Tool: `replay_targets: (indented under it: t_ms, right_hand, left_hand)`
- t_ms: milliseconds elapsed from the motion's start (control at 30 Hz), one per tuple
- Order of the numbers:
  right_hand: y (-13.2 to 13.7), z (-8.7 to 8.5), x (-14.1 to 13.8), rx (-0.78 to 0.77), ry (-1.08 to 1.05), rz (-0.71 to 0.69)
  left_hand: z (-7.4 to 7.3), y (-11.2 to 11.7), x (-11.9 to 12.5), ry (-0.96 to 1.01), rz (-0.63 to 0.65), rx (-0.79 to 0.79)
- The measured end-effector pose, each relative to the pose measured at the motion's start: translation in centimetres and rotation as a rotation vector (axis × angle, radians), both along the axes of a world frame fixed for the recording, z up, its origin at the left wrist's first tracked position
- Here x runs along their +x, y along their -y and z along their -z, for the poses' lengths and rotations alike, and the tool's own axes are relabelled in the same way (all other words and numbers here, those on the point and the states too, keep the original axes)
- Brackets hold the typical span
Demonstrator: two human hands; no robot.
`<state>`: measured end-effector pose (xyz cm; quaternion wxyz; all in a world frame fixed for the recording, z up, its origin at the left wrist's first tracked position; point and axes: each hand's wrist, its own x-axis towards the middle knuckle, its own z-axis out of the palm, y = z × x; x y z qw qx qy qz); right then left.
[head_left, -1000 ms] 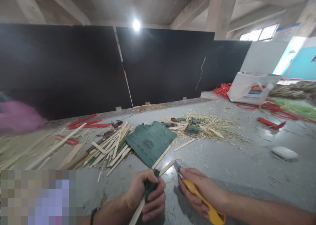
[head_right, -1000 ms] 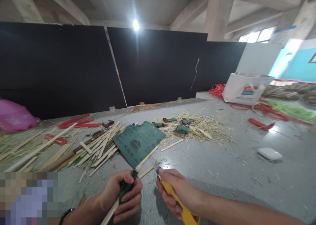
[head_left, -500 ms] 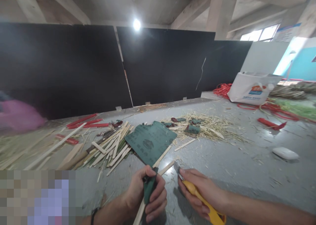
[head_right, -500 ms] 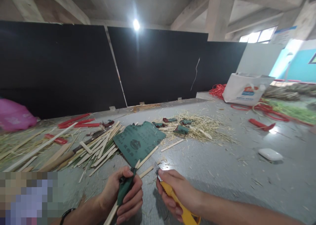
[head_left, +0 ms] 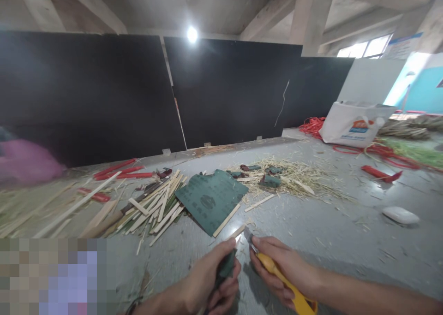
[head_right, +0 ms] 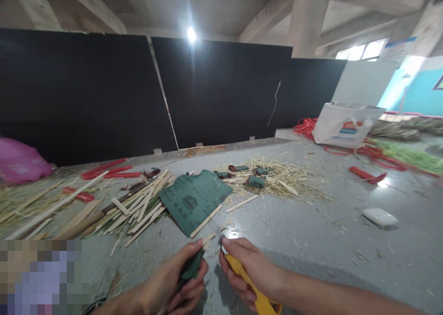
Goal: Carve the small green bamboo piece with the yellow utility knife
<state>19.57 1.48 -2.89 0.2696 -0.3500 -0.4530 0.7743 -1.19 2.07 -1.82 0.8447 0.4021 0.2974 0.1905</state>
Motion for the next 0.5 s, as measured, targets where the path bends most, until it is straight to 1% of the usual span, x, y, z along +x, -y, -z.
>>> replay_targets:
  t_ms: [100, 300, 400, 500]
  right_hand:
    - [-0.06, 0.06, 0.05, 0.0, -0.006, -0.004]
    - [-0.05, 0.26, 0.17, -0.009, -0.003, -0.006]
    - [0.01, 0.32, 0.19, -0.02, 0.0, -0.006]
    - [0.04, 0.52, 0.24, -0.025, -0.012, 0.001]
  left_hand:
    - [0.2, 0.07, 0.06, -0.017, -0.003, -0.01]
    - [-0.17, -0.07, 0.17, -0.083, 0.039, 0.226]
    - [-0.43, 0.04, 0.26, -0.18, 0.044, 0.27]
    - [-0.72, 0.18, 0.31, -0.231, 0.038, 0.275]
